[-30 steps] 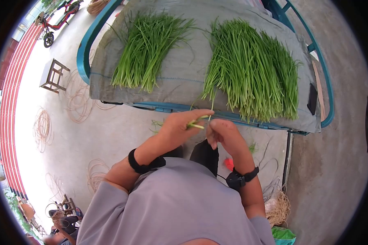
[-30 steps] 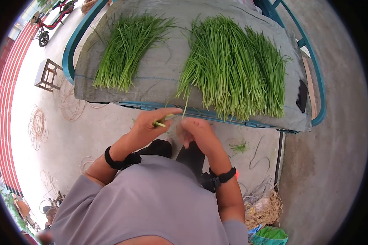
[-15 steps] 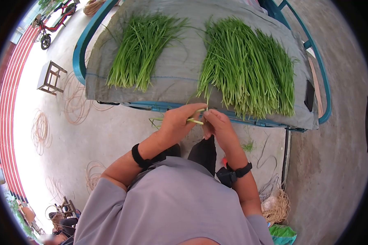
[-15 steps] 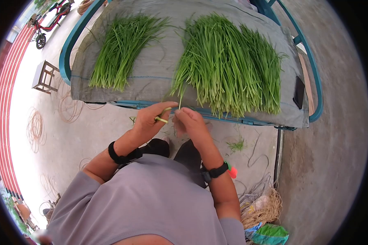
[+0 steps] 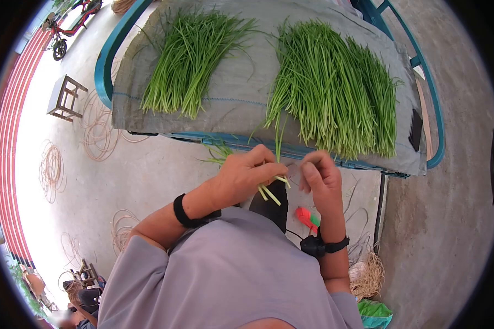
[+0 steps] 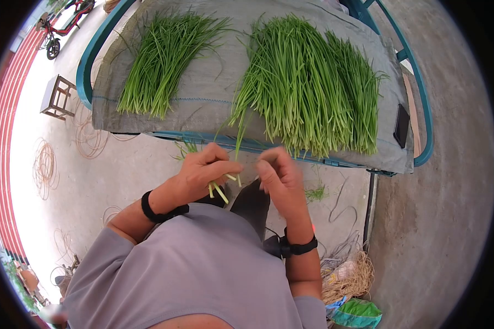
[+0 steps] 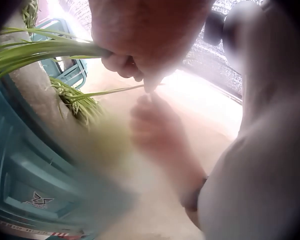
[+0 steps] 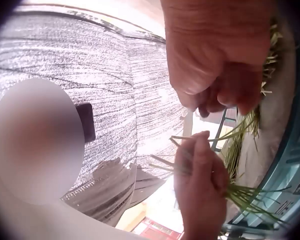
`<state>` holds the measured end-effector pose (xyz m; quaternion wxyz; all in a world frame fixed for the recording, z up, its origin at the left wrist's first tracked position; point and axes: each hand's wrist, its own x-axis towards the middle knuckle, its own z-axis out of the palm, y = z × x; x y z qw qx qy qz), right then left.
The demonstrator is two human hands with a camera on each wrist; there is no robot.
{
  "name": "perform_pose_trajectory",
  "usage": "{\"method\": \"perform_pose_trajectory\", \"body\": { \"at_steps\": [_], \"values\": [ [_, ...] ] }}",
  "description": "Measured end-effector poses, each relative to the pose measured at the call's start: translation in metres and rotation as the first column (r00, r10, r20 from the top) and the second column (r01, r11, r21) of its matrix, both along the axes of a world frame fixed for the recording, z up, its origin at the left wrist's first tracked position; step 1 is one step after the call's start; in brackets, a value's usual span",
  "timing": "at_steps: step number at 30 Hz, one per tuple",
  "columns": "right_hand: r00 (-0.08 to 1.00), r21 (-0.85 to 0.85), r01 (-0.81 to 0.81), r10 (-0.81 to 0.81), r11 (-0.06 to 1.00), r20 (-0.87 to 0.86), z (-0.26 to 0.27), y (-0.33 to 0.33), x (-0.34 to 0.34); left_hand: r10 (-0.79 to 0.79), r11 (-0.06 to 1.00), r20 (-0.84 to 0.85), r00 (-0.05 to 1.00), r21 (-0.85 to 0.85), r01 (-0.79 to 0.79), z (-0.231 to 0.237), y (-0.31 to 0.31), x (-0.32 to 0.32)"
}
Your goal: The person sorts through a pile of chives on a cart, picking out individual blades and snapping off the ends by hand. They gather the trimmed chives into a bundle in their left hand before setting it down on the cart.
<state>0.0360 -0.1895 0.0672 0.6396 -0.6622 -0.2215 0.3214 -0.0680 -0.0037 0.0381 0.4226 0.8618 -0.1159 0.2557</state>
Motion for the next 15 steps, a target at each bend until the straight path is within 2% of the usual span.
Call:
{"method": "perform_pose_trajectory", "body": {
  "at_steps": [2,4,6,8,9,10,12,15],
  "values": [
    [0.955,0.004,0.018,-0.018,1.0,0.295,0.013,0.02,-0.011,-0.026,0.996,0.043,0.999,-0.084,0.029,0.011,-0.001,0.0],
    [0.857,0.009,-0.06,0.047,0.998,0.514,0.011,0.03,-0.012,-0.09,0.987,0.08,0.993,-0.127,0.099,0.017,-0.002,0.001],
    [0.726,-0.019,-0.236,0.189,0.971,0.661,-0.008,0.033,-0.009,-0.107,0.971,0.131,0.986,-0.201,0.132,0.022,0.0,0.003],
    [0.788,-0.094,-0.229,0.241,0.969,0.567,-0.012,0.03,-0.011,-0.07,0.943,0.187,0.98,-0.308,0.126,0.026,0.007,0.0],
    [0.814,-0.132,-0.232,0.267,0.964,0.516,-0.013,0.027,-0.011,-0.001,0.771,0.121,0.993,-0.632,0.077,0.035,0.008,-0.005],
    [0.853,-0.123,-0.224,0.256,0.967,0.455,-0.015,0.023,-0.011,0.04,0.493,0.034,0.999,-0.87,0.01,0.046,0.009,-0.012],
    [0.917,-0.11,-0.205,0.23,0.973,0.326,-0.019,0.014,-0.01,0.214,0.546,-0.138,0.967,-0.804,-0.236,0.06,0.033,-0.013],
    [0.923,-0.165,-0.17,0.215,0.972,0.318,-0.026,0.004,-0.009,0.343,0.38,-0.09,0.935,-0.897,-0.226,0.048,0.051,-0.013]
  ]
}}
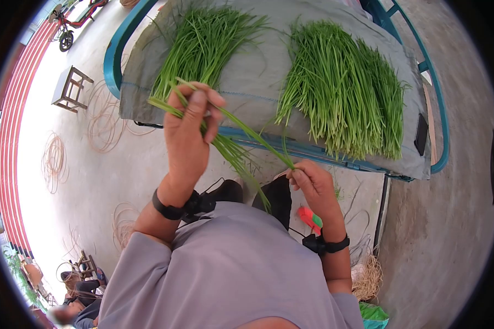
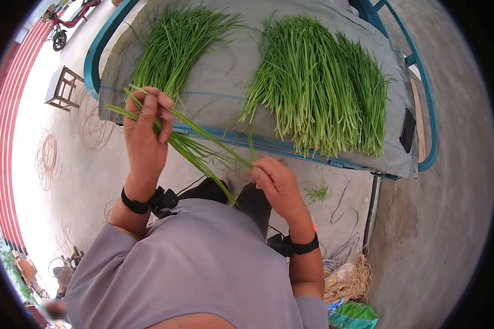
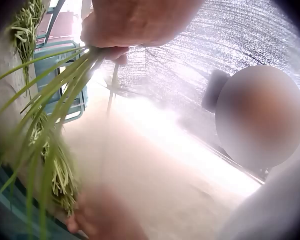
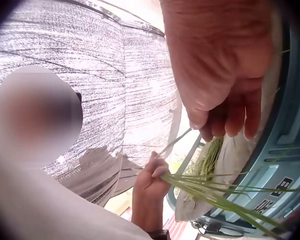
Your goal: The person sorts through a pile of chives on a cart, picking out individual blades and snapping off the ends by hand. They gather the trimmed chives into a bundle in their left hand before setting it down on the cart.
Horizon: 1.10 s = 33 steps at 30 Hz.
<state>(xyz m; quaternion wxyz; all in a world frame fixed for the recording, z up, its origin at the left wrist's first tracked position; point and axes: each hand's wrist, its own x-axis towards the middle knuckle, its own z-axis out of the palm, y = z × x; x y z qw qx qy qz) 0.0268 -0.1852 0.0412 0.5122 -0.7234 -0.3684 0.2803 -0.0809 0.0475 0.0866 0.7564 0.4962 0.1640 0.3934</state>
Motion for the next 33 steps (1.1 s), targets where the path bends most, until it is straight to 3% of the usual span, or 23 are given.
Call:
{"method": "perform_pose_trajectory", "body": {
  "at_steps": [3,8,12,17,22,25,26,30,33],
  "values": [
    [0.99,-0.093,0.004,-0.017,0.996,-0.139,0.001,-0.01,-0.001,0.082,0.996,0.047,0.996,-0.032,-0.081,-0.009,0.019,-0.003],
    [0.951,-0.106,0.071,-0.099,0.992,-0.293,-0.016,-0.03,-0.003,0.25,0.954,0.084,0.965,-0.192,-0.23,-0.025,0.055,-0.01],
    [0.899,-0.125,0.122,-0.163,0.985,-0.406,-0.026,-0.05,0.0,0.279,0.933,0.16,0.947,-0.28,-0.227,-0.041,0.088,-0.028],
    [0.889,-0.178,0.207,-0.261,0.962,-0.375,-0.043,-0.07,0.005,0.335,0.902,0.144,0.931,-0.333,-0.273,-0.054,0.109,-0.045],
    [0.895,-0.186,0.278,-0.324,0.942,-0.307,-0.055,-0.077,0.013,0.423,0.862,0.052,0.905,-0.332,-0.384,-0.027,0.093,-0.041],
    [0.912,-0.153,0.288,-0.32,0.945,-0.258,-0.046,-0.049,0.011,0.26,0.907,0.093,0.961,-0.365,-0.21,-0.024,0.068,-0.033],
    [0.914,-0.143,0.284,-0.312,0.948,-0.258,-0.037,-0.034,0.011,0.18,0.942,0.073,0.981,-0.3,-0.151,-0.024,0.059,-0.029],
    [0.888,-0.065,0.314,-0.318,0.947,-0.333,-0.018,0.023,0.013,-0.096,0.976,-0.107,0.99,-0.207,0.072,-0.022,0.016,-0.01],
    [0.853,-0.1,0.334,-0.345,0.937,-0.391,-0.015,0.055,0.019,-0.267,0.957,-0.265,0.927,-0.186,0.222,-0.024,-0.011,-0.001]
  ]
}}
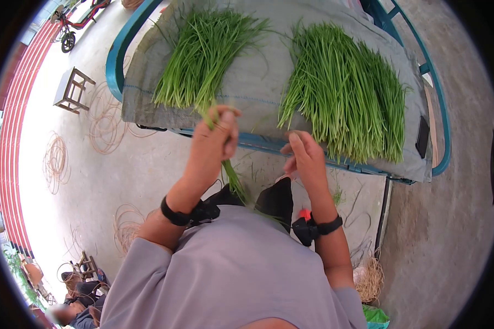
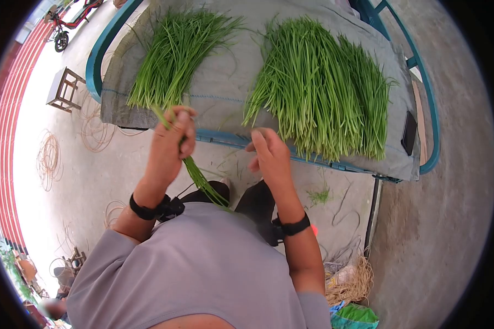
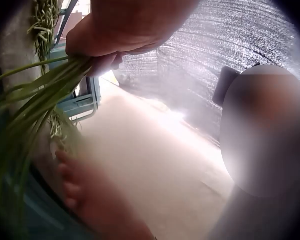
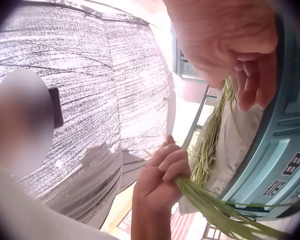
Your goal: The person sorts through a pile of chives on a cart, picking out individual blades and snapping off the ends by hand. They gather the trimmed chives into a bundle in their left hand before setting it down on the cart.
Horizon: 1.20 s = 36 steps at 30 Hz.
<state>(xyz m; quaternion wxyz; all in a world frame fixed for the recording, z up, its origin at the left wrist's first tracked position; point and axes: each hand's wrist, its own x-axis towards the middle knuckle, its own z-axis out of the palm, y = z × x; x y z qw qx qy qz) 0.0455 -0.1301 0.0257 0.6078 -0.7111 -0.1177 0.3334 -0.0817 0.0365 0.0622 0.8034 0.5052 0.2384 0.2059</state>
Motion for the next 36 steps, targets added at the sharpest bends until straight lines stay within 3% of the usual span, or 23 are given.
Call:
{"method": "perform_pose_trajectory", "body": {
  "at_steps": [3,7,10,12,16,21,22,24,26,28,31,33,34,36],
  "values": [
    [0.999,0.052,-0.02,0.022,0.998,-0.032,-0.011,0.013,0.008,-0.181,0.983,-0.046,0.982,-0.023,0.18,-0.012,-0.015,0.003],
    [0.993,0.104,-0.024,0.036,0.994,-0.112,-0.014,0.001,0.009,-0.192,0.976,-0.087,0.977,0.084,0.2,-0.02,-0.021,0.001],
    [0.983,0.116,-0.083,0.1,0.99,-0.151,-0.013,-0.016,0.003,-0.185,0.934,-0.186,0.965,0.273,0.231,-0.023,-0.021,0.002],
    [0.967,0.14,-0.133,0.16,0.981,-0.199,-0.002,-0.027,-0.003,-0.214,0.856,-0.117,0.97,0.455,0.244,-0.03,-0.025,0.006],
    [0.947,0.129,-0.288,0.303,0.949,-0.11,0.016,-0.041,-0.013,-0.305,0.649,-0.039,0.952,0.722,0.238,-0.032,-0.04,0.015],
    [0.932,0.163,-0.356,0.363,0.92,-0.012,0.025,-0.054,-0.017,-0.329,0.466,-0.086,0.94,0.851,0.241,-0.026,-0.048,0.015],
    [0.957,0.214,-0.282,0.29,0.935,-0.006,0.023,-0.056,-0.018,-0.324,0.439,-0.091,0.942,0.867,0.235,-0.024,-0.048,0.014],
    [0.99,0.316,-0.132,0.14,0.94,-0.004,0.02,-0.056,-0.02,-0.354,0.448,-0.065,0.933,0.864,0.23,-0.02,-0.047,0.011],
    [0.97,0.269,-0.172,0.116,0.948,0.212,0.027,-0.045,-0.025,-0.367,0.485,-0.005,0.93,0.853,0.195,-0.019,-0.047,0.01],
    [0.917,0.21,-0.248,0.16,0.946,0.364,0.03,-0.035,-0.03,-0.356,0.549,0.089,0.93,0.825,0.132,-0.017,-0.049,0.01],
    [0.824,0.086,-0.41,0.329,0.908,0.461,0.026,-0.034,-0.029,-0.312,0.635,0.244,0.918,0.773,0.011,-0.016,-0.046,0.011],
    [0.757,-0.015,-0.507,0.454,0.862,0.469,0.013,-0.04,-0.021,-0.284,0.828,0.16,0.945,0.537,0.158,-0.005,-0.042,0.003],
    [0.806,-0.008,-0.47,0.433,0.883,0.403,0.013,-0.042,-0.021,-0.28,0.895,0.116,0.953,0.39,0.215,0.001,-0.039,-0.003],
    [0.889,-0.008,-0.39,0.379,0.921,0.258,0.014,-0.048,-0.024,-0.118,0.963,0.149,0.982,0.259,0.077,0.007,-0.026,-0.005]
  ]
}}
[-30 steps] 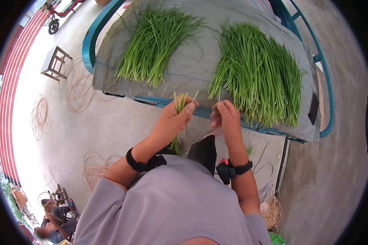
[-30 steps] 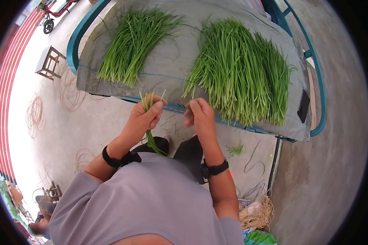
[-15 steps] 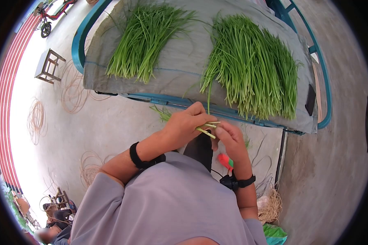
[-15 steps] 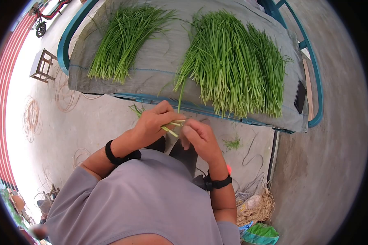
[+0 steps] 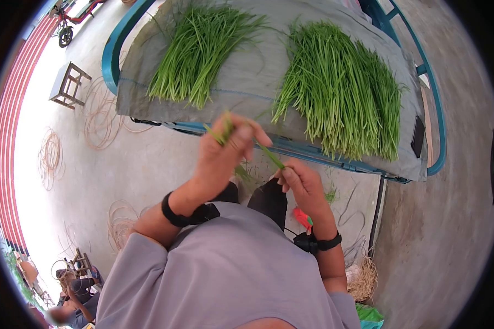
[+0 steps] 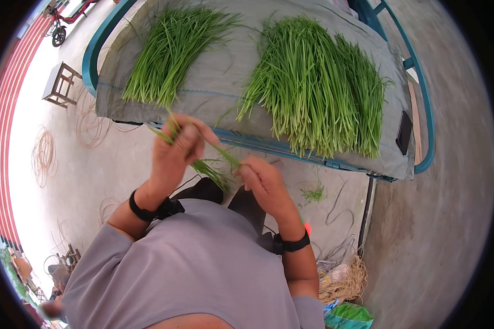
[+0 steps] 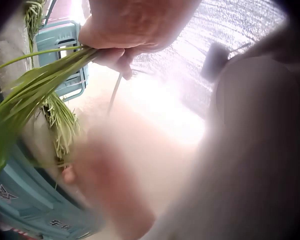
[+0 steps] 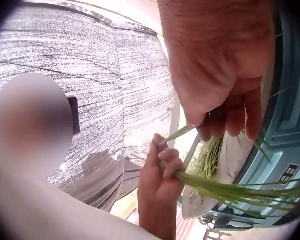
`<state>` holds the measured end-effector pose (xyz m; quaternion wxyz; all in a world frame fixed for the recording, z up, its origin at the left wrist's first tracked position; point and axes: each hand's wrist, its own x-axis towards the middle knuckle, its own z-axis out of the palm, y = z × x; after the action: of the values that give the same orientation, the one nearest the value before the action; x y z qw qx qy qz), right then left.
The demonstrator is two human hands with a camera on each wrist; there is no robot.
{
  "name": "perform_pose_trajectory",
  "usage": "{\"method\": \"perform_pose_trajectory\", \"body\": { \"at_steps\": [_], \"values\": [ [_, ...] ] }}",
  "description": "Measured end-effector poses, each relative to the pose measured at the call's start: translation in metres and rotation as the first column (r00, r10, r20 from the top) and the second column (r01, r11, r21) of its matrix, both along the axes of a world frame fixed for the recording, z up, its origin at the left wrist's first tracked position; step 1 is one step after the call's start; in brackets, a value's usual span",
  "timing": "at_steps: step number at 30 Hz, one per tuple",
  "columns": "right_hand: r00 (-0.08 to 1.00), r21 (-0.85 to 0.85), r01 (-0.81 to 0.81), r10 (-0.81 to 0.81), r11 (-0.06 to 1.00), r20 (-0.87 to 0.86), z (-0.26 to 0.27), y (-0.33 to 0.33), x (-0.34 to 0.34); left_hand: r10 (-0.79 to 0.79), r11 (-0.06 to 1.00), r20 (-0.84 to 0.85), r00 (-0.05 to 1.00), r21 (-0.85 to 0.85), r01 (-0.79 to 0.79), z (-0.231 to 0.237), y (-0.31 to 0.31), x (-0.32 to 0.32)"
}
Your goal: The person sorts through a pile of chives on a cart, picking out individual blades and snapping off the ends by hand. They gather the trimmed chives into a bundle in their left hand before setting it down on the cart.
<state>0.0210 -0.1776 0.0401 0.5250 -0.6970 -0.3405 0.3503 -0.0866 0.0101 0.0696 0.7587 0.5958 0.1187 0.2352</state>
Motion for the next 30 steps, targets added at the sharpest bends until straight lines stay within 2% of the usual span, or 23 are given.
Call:
{"method": "perform_pose_trajectory", "body": {
  "at_steps": [1,3,6,9,13,18,21,24,25,27,28,30],
  "values": [
    [0.999,-0.012,0.032,-0.032,0.999,-0.005,-0.001,-0.003,0.0,0.071,0.995,0.0,0.997,-0.071,-0.071,0.002,0.008,0.0],
    [0.995,-0.033,0.097,-0.098,0.995,-0.011,-0.008,-0.011,0.004,0.254,0.963,0.013,0.967,-0.1,-0.252,0.005,0.024,0.001],
    [0.985,-0.041,0.13,-0.134,0.991,-0.112,-0.02,-0.023,0.005,0.375,0.906,0.083,0.923,-0.245,-0.346,-0.008,0.05,-0.003],
    [0.969,-0.091,0.163,-0.176,0.982,-0.174,-0.025,-0.032,0.005,0.514,0.816,0.044,0.856,-0.334,-0.473,-0.014,0.07,-0.007],
    [0.946,-0.088,0.205,-0.221,0.975,-0.238,-0.035,-0.043,0.006,0.566,0.746,0.032,0.823,-0.445,-0.496,-0.028,0.098,-0.019],
    [0.927,-0.123,0.279,-0.301,0.952,-0.223,-0.036,-0.043,0.005,0.628,0.71,0.052,0.777,-0.447,-0.544,-0.032,0.107,-0.026],
    [0.842,-0.191,0.459,-0.493,0.868,-0.217,-0.055,-0.048,0.013,0.655,0.696,0.089,0.75,-0.458,-0.553,-0.03,0.114,-0.03],
    [0.93,-0.297,0.328,-0.361,0.897,-0.062,-0.05,-0.04,0.013,0.688,0.655,0.068,0.722,-0.487,-0.578,-0.012,0.106,-0.025],
    [0.932,-0.268,0.329,-0.357,0.906,-0.062,-0.043,-0.033,0.01,0.697,0.638,0.048,0.716,-0.499,-0.587,-0.007,0.099,-0.023],
    [0.936,-0.207,0.328,-0.347,0.922,-0.059,-0.026,-0.01,0.006,0.578,0.739,0.09,0.811,-0.478,-0.474,-0.013,0.091,-0.026],
    [0.932,-0.145,0.362,-0.363,0.921,0.023,-0.021,0.002,0.006,0.514,0.784,0.112,0.851,-0.465,-0.412,-0.013,0.087,-0.027],
    [0.899,-0.009,0.407,-0.399,0.913,0.178,-0.016,0.026,0.008,0.421,0.829,0.031,0.907,-0.419,-0.371,-0.011,0.071,-0.021]
  ]
}}
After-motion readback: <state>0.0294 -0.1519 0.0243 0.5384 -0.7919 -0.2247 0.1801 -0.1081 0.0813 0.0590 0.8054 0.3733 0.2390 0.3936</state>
